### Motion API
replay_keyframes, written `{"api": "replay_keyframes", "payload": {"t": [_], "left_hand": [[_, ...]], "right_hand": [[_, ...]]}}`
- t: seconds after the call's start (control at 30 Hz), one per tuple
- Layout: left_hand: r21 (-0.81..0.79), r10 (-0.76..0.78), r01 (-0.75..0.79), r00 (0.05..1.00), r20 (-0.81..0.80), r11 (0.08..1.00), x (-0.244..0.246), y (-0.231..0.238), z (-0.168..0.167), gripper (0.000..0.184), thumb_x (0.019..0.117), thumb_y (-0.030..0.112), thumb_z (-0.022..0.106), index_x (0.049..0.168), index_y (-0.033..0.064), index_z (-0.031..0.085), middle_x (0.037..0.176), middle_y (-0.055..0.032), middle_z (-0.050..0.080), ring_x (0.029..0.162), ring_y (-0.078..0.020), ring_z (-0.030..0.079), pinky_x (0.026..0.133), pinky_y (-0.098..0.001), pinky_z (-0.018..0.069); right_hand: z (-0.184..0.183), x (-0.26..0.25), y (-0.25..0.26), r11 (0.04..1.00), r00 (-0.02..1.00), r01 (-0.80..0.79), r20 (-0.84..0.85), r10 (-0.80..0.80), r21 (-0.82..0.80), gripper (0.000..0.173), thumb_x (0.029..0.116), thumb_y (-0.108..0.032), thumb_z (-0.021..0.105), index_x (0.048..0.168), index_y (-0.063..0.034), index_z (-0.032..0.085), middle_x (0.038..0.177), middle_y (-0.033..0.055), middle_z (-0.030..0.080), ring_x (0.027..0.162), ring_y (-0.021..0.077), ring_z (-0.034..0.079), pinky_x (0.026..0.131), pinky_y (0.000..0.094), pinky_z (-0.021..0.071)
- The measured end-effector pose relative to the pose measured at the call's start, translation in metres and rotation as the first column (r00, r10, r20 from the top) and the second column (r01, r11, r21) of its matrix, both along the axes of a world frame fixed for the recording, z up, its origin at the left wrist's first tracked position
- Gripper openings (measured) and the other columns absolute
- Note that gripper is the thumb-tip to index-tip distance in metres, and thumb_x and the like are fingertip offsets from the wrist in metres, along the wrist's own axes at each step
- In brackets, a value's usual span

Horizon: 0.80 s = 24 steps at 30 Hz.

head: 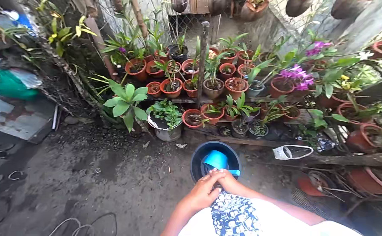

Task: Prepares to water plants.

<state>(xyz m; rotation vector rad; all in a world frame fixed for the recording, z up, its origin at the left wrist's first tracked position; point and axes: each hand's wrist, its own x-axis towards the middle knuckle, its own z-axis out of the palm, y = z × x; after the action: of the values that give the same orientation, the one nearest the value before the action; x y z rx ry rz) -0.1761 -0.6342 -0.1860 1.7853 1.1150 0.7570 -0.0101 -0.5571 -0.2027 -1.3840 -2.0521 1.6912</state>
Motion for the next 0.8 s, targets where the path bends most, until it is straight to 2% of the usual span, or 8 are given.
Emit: {"api": "replay_keyframes", "payload": {"t": [0.1,0.23,0.37,0.43,0.5,0.6,0.73,0.8], "left_hand": [[-0.002,0.061,-0.061,0.998,0.008,0.998,-0.028,-0.015,-0.007,0.048,0.1028,0.014,0.055,0.149,0.0053,0.052,0.155,-0.0150,0.050,0.150,-0.0278,0.038,0.125,-0.0441,0.0308],[0.001,0.139,-0.139,0.990,0.002,0.990,-0.053,-0.030,-0.014,0.048,0.1025,0.013,0.054,0.150,0.0065,0.052,0.155,-0.0127,0.050,0.150,-0.0262,0.039,0.124,-0.0434,0.0328],[0.004,0.195,-0.195,0.981,-0.004,0.981,-0.064,-0.034,-0.014,0.046,0.1014,0.012,0.055,0.147,0.0039,0.054,0.153,-0.0156,0.052,0.149,-0.0272,0.041,0.123,-0.0438,0.0340],[0.006,0.210,-0.210,0.978,-0.018,0.978,-0.066,-0.030,-0.015,0.047,0.1020,0.013,0.056,0.148,0.0048,0.054,0.153,-0.0154,0.052,0.148,-0.0257,0.043,0.123,-0.0432,0.0355],[0.031,0.217,-0.216,0.976,-0.023,0.976,-0.065,-0.022,-0.013,0.047,0.1017,0.013,0.056,0.147,0.0035,0.054,0.153,-0.0161,0.052,0.147,-0.0260,0.044,0.122,-0.0435,0.0365],[0.032,0.241,-0.240,0.970,-0.020,0.970,-0.058,-0.005,-0.006,0.047,0.1008,0.011,0.057,0.147,0.0028,0.054,0.153,-0.0167,0.052,0.147,-0.0268,0.044,0.123,-0.0434,0.0356],[0.055,0.263,-0.261,0.964,-0.029,0.964,-0.045,0.024,0.004,0.048,0.0992,0.009,0.058,0.146,0.0020,0.054,0.152,-0.0182,0.052,0.146,-0.0281,0.045,0.121,-0.0440,0.0374],[0.047,0.269,-0.267,0.963,-0.031,0.963,-0.037,0.038,0.005,0.050,0.0994,0.010,0.058,0.148,0.0015,0.051,0.154,-0.0181,0.051,0.147,-0.0282,0.043,0.122,-0.0435,0.0367]], "right_hand": [[-0.009,-0.032,-0.003,0.997,0.997,-0.074,-0.001,0.074,-0.002,0.041,0.1065,-0.030,0.046,0.101,0.0019,0.071,0.098,0.0156,0.071,0.099,0.0242,0.068,0.094,0.0468,0.0517],[-0.023,-0.063,-0.006,0.985,0.985,-0.171,0.034,0.170,0.014,0.047,0.1062,-0.037,0.043,0.101,-0.0001,0.072,0.100,0.0170,0.072,0.102,0.0287,0.068,0.095,0.0526,0.0507],[-0.023,-0.080,0.000,0.961,0.958,-0.276,0.082,0.274,0.005,0.051,0.1084,-0.040,0.041,0.103,0.0004,0.071,0.102,0.0200,0.071,0.105,0.0334,0.067,0.095,0.0573,0.0493],[-0.023,-0.083,0.006,0.957,0.955,-0.289,0.078,0.288,0.006,0.051,0.1077,-0.042,0.041,0.102,-0.0007,0.071,0.101,0.0189,0.071,0.103,0.0326,0.067,0.094,0.0571,0.0497],[-0.014,-0.083,0.015,0.952,0.950,-0.306,0.068,0.306,-0.003,0.051,0.1085,-0.041,0.042,0.106,0.0009,0.070,0.104,0.0208,0.070,0.105,0.0339,0.067,0.096,0.0576,0.0488],[-0.008,-0.079,0.033,0.950,0.951,-0.308,0.058,0.305,0.050,0.051,0.1075,-0.042,0.042,0.104,0.0000,0.071,0.103,0.0204,0.071,0.105,0.0341,0.067,0.095,0.0582,0.0493],[0.011,-0.068,0.064,0.944,0.944,-0.328,0.039,0.326,0.044,0.050,0.1084,-0.039,0.042,0.105,0.0022,0.071,0.106,0.0223,0.070,0.108,0.0355,0.066,0.098,0.0584,0.0476],[0.016,-0.061,0.080,0.939,0.939,-0.342,0.038,0.341,0.027,0.052,0.1093,-0.040,0.042,0.110,0.0032,0.070,0.111,0.0239,0.070,0.113,0.0365,0.065,0.101,0.0587,0.0463]]}}
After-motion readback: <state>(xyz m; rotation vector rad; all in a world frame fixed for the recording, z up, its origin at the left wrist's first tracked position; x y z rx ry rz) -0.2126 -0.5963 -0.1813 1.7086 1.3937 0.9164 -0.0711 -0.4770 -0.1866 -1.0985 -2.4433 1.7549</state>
